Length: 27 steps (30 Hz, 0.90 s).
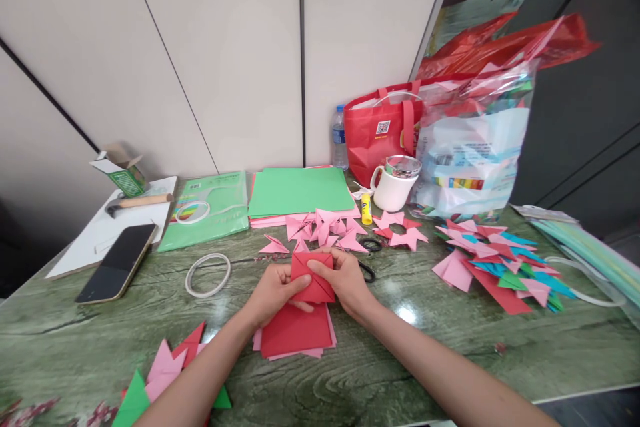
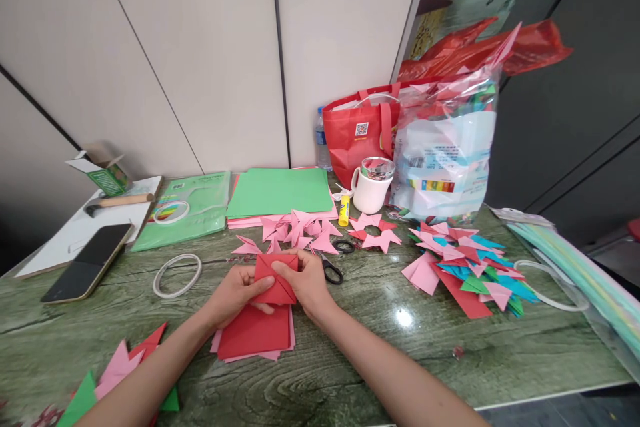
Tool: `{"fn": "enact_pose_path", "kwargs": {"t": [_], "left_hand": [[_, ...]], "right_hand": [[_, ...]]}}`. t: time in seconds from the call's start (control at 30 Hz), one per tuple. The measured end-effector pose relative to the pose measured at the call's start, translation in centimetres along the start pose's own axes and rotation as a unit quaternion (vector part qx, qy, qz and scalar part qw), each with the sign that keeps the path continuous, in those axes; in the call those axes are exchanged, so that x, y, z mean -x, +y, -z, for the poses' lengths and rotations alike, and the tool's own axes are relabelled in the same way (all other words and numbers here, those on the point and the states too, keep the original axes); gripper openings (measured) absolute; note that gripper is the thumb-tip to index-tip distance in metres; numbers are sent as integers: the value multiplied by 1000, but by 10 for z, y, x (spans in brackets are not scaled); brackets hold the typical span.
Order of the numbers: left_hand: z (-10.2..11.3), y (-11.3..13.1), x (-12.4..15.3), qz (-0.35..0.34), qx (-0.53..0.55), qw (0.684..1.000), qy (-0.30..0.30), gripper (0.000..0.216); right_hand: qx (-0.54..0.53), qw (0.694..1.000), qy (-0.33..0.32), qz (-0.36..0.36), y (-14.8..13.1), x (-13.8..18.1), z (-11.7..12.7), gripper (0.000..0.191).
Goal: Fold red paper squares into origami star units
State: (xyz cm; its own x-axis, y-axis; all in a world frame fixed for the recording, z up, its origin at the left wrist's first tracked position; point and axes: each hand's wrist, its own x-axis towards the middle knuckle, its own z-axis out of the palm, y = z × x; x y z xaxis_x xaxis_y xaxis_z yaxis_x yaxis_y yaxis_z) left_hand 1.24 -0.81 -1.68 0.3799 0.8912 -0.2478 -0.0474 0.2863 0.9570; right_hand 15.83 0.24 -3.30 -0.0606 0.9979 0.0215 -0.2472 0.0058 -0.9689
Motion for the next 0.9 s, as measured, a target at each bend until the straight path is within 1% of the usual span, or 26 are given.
{"fn": "enact_pose_path", "kwargs": {"t": [0.23, 0.37, 0.7, 0.9], "left_hand": [[0, 0, 0, -1, 6, 1000, 8, 34], [-1, 0, 0, -5, 5, 1000, 2, 34], [0, -3, -1, -13, -6, 1000, 0, 34], [0, -2, -1, -14, -9, 1000, 3, 33]], "right_hand": [[0, 1000, -1, -6, 1, 0, 0, 28], [-2, 1000, -6, -9, 0, 0, 0, 26], [-29, 999, -2, -32, -3, 1, -2, 30], [-45, 998, 1, -40, -3, 1, -2, 29]]}}
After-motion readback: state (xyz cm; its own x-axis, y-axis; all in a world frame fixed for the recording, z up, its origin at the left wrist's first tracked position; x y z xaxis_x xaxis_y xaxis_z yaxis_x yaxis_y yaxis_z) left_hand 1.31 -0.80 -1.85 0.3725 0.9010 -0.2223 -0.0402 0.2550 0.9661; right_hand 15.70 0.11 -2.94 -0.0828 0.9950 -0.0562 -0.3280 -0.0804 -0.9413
